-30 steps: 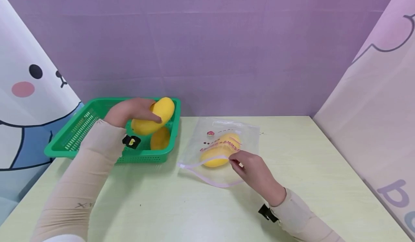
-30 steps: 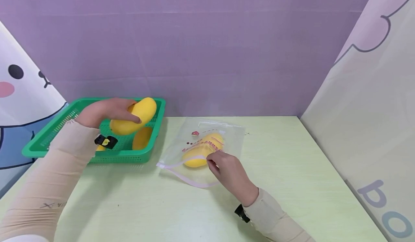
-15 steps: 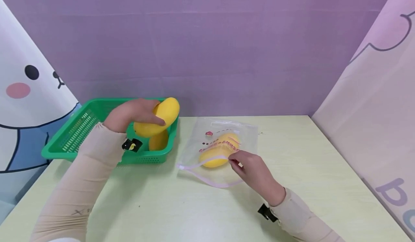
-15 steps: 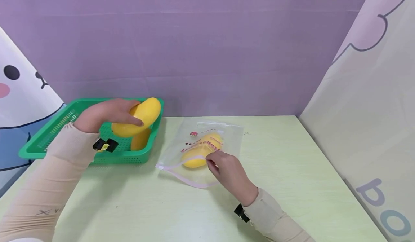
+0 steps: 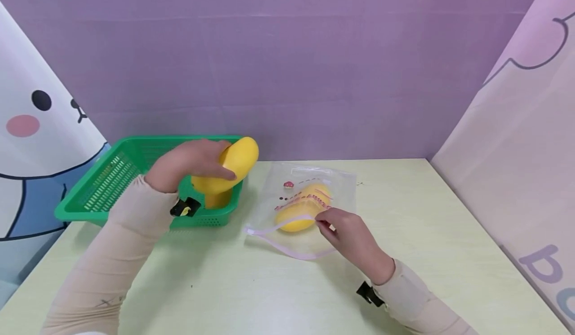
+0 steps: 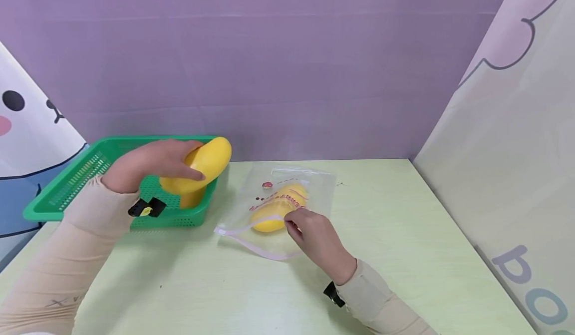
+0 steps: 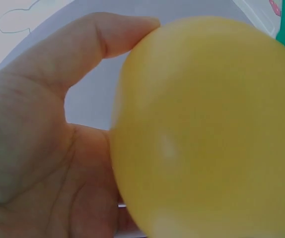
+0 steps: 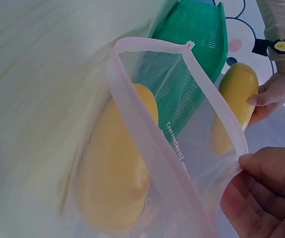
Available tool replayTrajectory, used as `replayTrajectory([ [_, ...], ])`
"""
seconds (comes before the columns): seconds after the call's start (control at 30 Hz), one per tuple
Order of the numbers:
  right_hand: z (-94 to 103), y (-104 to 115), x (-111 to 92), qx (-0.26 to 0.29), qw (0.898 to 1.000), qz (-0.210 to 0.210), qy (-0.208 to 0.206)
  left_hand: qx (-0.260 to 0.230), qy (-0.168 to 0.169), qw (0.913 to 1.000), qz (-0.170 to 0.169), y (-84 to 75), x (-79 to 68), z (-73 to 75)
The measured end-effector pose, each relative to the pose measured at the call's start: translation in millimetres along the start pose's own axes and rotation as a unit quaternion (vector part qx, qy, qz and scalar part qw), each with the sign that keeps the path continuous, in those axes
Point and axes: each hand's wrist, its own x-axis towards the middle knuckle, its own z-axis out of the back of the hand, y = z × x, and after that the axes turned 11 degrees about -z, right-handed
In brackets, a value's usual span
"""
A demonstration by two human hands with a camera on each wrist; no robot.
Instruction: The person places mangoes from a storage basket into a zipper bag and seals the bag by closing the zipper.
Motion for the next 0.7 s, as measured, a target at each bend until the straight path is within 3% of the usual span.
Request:
replayTrajectory([
  [0.7,1.7,1.3,-0.6,0.007,1.0,0.0,0.001,0.058,0.004,0.9974,-0.042,-28.0,-4.5,-13.0],
])
